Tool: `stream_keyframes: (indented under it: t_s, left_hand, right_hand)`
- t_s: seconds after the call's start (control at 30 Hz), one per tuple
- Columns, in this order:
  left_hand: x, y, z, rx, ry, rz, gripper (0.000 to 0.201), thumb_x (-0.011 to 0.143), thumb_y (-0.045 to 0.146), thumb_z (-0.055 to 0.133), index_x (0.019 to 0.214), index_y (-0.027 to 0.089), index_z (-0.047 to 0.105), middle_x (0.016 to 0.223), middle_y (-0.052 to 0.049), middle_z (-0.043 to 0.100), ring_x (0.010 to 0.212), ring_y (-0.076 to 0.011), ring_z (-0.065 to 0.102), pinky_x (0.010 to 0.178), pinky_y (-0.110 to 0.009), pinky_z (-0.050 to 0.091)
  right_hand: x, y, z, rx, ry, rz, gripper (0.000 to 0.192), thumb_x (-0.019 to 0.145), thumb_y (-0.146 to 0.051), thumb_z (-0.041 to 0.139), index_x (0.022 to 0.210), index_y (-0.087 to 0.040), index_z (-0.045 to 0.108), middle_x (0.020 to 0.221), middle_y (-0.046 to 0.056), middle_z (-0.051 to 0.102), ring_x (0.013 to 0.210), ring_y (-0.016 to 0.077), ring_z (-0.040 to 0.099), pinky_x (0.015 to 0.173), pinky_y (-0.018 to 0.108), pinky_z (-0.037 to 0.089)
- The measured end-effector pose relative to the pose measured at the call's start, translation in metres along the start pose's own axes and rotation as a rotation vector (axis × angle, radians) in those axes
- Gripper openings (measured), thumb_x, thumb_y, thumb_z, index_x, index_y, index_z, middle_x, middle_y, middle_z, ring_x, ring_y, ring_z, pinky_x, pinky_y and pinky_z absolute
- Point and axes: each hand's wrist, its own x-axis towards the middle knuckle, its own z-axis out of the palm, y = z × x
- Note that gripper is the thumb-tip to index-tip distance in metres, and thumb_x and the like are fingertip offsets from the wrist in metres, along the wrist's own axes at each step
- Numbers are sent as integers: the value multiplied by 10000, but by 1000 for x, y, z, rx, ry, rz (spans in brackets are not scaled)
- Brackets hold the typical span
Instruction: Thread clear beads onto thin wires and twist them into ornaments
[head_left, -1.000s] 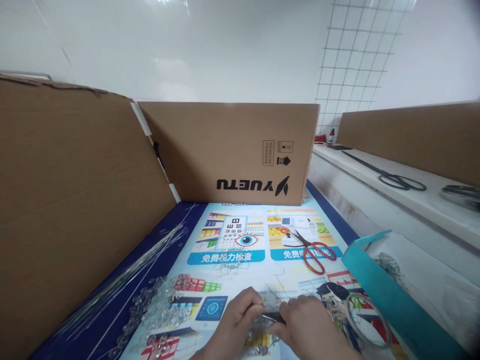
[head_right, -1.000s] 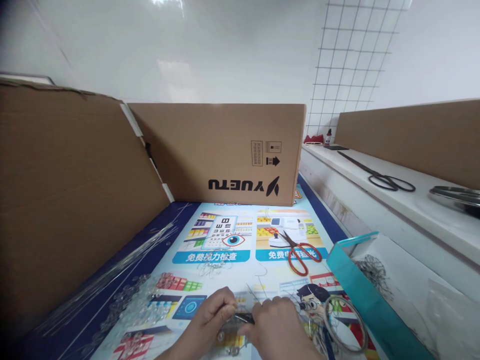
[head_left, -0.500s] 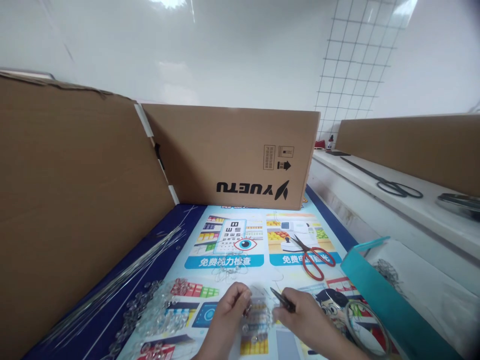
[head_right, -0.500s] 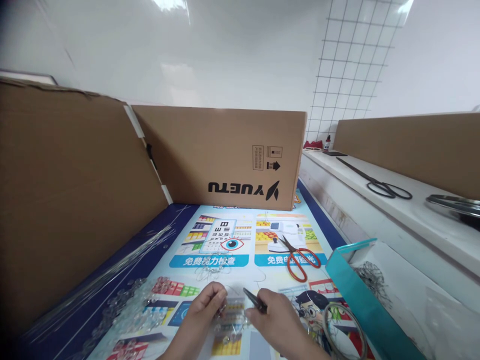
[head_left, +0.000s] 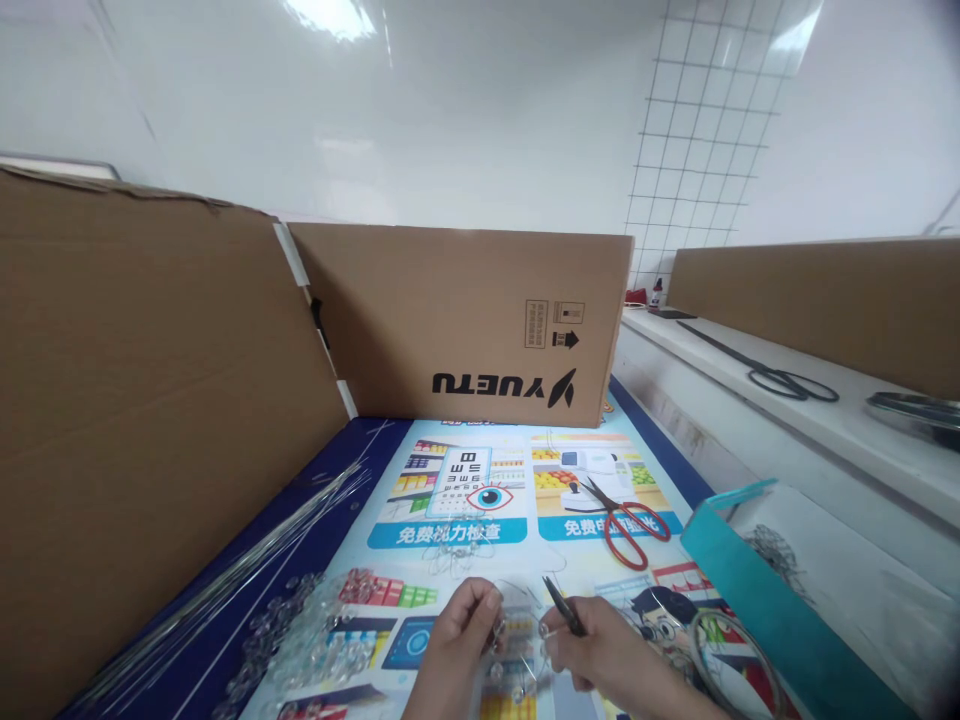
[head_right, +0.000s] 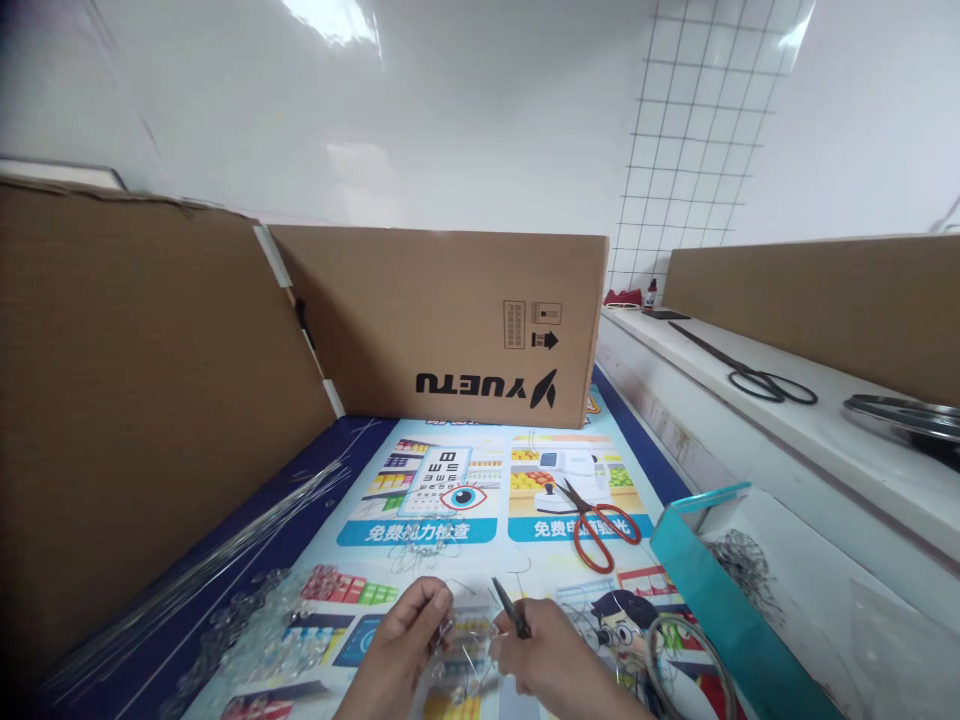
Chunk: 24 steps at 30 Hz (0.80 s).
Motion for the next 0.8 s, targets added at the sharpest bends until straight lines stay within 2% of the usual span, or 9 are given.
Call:
stream_keyframes:
  t_s: [0.13, 0.3, 0.47, 0.8]
  left_hand:
    - [-1, -1, 1, -14, 7, -9, 335, 692, 483, 656, 663, 190, 498, 546, 56, 463, 508, -106, 439, 516, -211, 364]
    - [0, -3, 0, -54, -32, -21, 313, 718, 450, 650, 670, 185, 492, 556, 55, 466, 518, -101, 439, 519, -209, 361]
    - [-2, -4, 0, -85, -62, -30, 294, 733, 419, 650, 672, 180, 491, 554, 56, 472, 515, -97, 441, 514, -208, 357]
    - [-2, -2, 2, -87, -54, -59, 286, 730, 407, 655, 674, 181, 489, 575, 58, 491, 498, -92, 473, 502, -211, 363]
  right_hand:
    - [1, 4, 1, -54, -9, 9, 107, 692, -257, 482, 639, -164, 485, 517, -46, 465, 382, 57, 391, 383, 169, 288]
    - [2, 4, 1, -34, 25, 21, 136, 709, -289, 500, 698, -155, 516, 551, -37, 511, 391, 56, 407, 390, 170, 304]
    - [3, 5, 1, -22, 51, 31, 98, 680, -257, 510, 689, -160, 498, 502, -70, 434, 386, 58, 418, 380, 164, 305]
    - [3, 6, 3, 73, 84, 58, 134, 623, -222, 561, 726, -154, 508, 513, -74, 448, 414, 54, 403, 394, 167, 326]
